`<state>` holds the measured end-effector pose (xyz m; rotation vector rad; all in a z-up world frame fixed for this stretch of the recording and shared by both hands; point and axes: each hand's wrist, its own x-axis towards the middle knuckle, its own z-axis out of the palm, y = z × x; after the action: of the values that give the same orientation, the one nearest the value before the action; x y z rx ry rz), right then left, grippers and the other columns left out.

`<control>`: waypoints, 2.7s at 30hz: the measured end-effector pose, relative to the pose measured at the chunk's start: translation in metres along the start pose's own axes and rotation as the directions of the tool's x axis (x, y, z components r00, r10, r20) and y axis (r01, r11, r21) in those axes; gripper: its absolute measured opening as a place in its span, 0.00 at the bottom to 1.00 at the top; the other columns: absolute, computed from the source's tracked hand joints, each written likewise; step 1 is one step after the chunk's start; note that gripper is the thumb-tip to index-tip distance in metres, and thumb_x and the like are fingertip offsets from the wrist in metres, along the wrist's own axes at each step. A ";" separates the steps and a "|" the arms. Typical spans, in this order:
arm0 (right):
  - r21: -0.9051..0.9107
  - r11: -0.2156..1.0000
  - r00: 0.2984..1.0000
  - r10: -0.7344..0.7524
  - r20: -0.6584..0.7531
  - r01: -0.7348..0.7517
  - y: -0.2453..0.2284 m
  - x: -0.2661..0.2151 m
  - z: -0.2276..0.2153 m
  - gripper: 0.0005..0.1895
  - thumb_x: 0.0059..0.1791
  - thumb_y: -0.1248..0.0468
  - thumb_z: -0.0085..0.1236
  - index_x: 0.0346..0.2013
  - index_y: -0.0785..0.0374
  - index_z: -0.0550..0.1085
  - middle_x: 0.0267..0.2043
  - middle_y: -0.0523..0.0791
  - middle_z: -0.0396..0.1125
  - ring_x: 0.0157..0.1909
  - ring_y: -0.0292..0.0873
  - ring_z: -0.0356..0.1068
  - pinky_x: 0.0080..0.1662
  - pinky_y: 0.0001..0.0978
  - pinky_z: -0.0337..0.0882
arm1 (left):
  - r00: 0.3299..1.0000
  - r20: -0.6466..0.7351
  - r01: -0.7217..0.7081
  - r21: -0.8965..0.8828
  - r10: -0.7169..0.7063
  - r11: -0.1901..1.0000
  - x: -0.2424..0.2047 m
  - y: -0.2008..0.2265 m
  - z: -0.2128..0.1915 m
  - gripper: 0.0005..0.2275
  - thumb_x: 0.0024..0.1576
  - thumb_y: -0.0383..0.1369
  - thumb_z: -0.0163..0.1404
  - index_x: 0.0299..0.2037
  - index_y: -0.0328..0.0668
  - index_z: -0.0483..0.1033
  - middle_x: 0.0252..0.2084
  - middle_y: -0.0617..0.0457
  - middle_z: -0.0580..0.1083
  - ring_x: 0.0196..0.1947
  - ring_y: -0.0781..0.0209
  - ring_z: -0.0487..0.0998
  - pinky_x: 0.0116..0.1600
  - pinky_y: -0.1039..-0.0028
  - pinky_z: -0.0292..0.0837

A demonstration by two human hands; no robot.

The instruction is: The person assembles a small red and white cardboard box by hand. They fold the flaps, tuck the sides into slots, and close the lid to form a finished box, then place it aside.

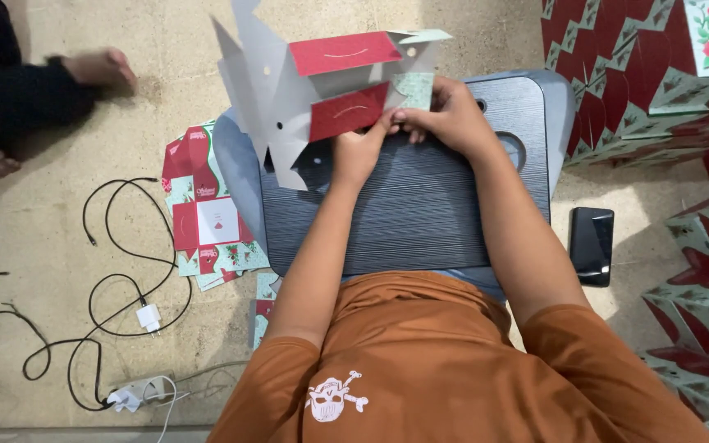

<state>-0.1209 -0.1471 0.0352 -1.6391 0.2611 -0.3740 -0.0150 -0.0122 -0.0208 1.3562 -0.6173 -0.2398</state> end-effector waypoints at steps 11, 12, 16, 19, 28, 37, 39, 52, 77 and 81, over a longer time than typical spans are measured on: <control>-0.123 0.967 0.942 0.248 0.228 -0.224 -0.015 -0.013 -0.048 0.10 0.56 0.65 0.53 0.44 0.73 0.73 0.37 0.55 0.76 0.35 0.47 0.79 0.40 0.32 0.82 | 0.941 0.017 0.338 0.017 -0.338 0.941 -0.013 0.025 -0.011 0.17 0.54 0.44 0.57 0.46 0.41 0.81 0.46 0.52 0.81 0.49 0.65 0.80 0.56 0.75 0.73; -0.186 0.946 0.919 0.306 0.248 -0.265 -0.019 -0.017 -0.055 0.10 0.55 0.65 0.55 0.42 0.73 0.74 0.36 0.55 0.76 0.33 0.47 0.78 0.39 0.33 0.82 | 0.881 -0.085 0.473 0.133 -0.466 0.871 -0.016 0.034 -0.015 0.24 0.51 0.53 0.54 0.52 0.48 0.82 0.56 0.57 0.79 0.62 0.68 0.74 0.68 0.76 0.63; -0.255 0.912 0.918 0.366 0.152 -0.322 -0.060 -0.055 -0.064 0.09 0.53 0.72 0.55 0.42 0.81 0.73 0.31 0.63 0.73 0.30 0.53 0.76 0.36 0.45 0.78 | 0.998 0.036 0.028 0.508 -0.054 0.861 -0.022 0.029 -0.040 0.36 0.57 0.59 0.56 0.61 0.29 0.72 0.64 0.28 0.68 0.68 0.39 0.66 0.76 0.46 0.46; -0.323 0.846 0.878 0.472 0.080 -0.425 -0.061 -0.084 -0.073 0.14 0.52 0.72 0.55 0.47 0.83 0.70 0.30 0.66 0.74 0.27 0.54 0.76 0.32 0.46 0.77 | 0.987 0.090 0.096 0.323 -0.131 0.941 -0.018 0.033 -0.029 0.34 0.56 0.54 0.54 0.63 0.31 0.70 0.66 0.31 0.68 0.67 0.40 0.67 0.71 0.48 0.52; -0.344 0.886 0.948 0.262 -0.179 -0.309 -0.001 -0.121 -0.097 0.17 0.55 0.67 0.55 0.59 0.63 0.68 0.25 0.48 0.70 0.28 0.41 0.71 0.34 0.34 0.71 | 0.919 0.268 0.363 -0.285 -0.290 0.887 -0.008 0.036 -0.009 0.30 0.55 0.39 0.50 0.69 0.36 0.62 0.69 0.39 0.66 0.65 0.43 0.71 0.57 0.54 0.72; -0.350 0.858 0.920 0.299 -0.254 -0.376 -0.053 -0.102 -0.076 0.23 0.50 0.66 0.47 0.62 0.59 0.68 0.54 0.43 0.71 0.52 0.39 0.70 0.52 0.35 0.68 | 0.754 0.621 0.596 -0.511 -0.213 0.619 0.022 0.045 -0.044 0.31 0.60 0.59 0.39 0.54 0.37 0.79 0.45 0.49 0.79 0.48 0.59 0.80 0.56 0.61 0.80; -0.394 0.845 0.922 0.259 -0.287 -0.361 -0.059 -0.093 -0.067 0.21 0.51 0.65 0.48 0.60 0.56 0.68 0.54 0.39 0.70 0.53 0.34 0.67 0.52 0.28 0.65 | 0.807 0.539 0.408 -0.211 -0.242 0.888 0.027 0.034 -0.044 0.12 0.66 0.34 0.49 0.59 0.53 0.73 0.56 0.60 0.71 0.57 0.70 0.73 0.61 0.71 0.78; -0.715 0.686 0.989 0.133 -0.057 -0.134 -0.068 -0.052 -0.069 0.26 0.60 0.62 0.50 0.69 0.73 0.58 0.62 0.62 0.65 0.56 0.54 0.69 0.40 0.47 0.67 | 0.686 0.727 0.115 -0.167 0.044 0.979 0.068 0.053 -0.054 0.18 0.68 0.39 0.52 0.64 0.43 0.65 0.64 0.53 0.67 0.66 0.61 0.67 0.68 0.72 0.65; -0.806 0.272 0.851 -0.150 0.504 0.525 -0.020 -0.125 0.080 0.26 0.51 0.48 0.62 0.61 0.53 0.73 0.64 0.42 0.68 0.71 0.49 0.63 0.73 0.65 0.42 | 0.513 0.854 0.572 -0.269 -0.082 0.775 0.068 0.039 -0.085 0.29 0.66 0.47 0.41 0.76 0.49 0.49 0.73 0.41 0.66 0.75 0.58 0.64 0.71 0.77 0.68; -0.771 0.387 0.863 -0.207 0.461 0.505 -0.026 -0.121 0.080 0.15 0.57 0.61 0.55 0.57 0.58 0.74 0.64 0.47 0.68 0.68 0.50 0.66 0.73 0.62 0.42 | 0.414 0.891 0.513 -0.396 0.185 0.761 0.073 0.012 -0.084 0.28 0.75 0.37 0.48 0.78 0.61 0.42 0.80 0.39 0.55 0.83 0.42 0.51 0.82 0.56 0.51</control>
<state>-0.2022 -0.0249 0.0441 -2.8070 -0.2157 -0.3271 0.0883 0.0237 0.0041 0.4828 -1.1618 -1.3421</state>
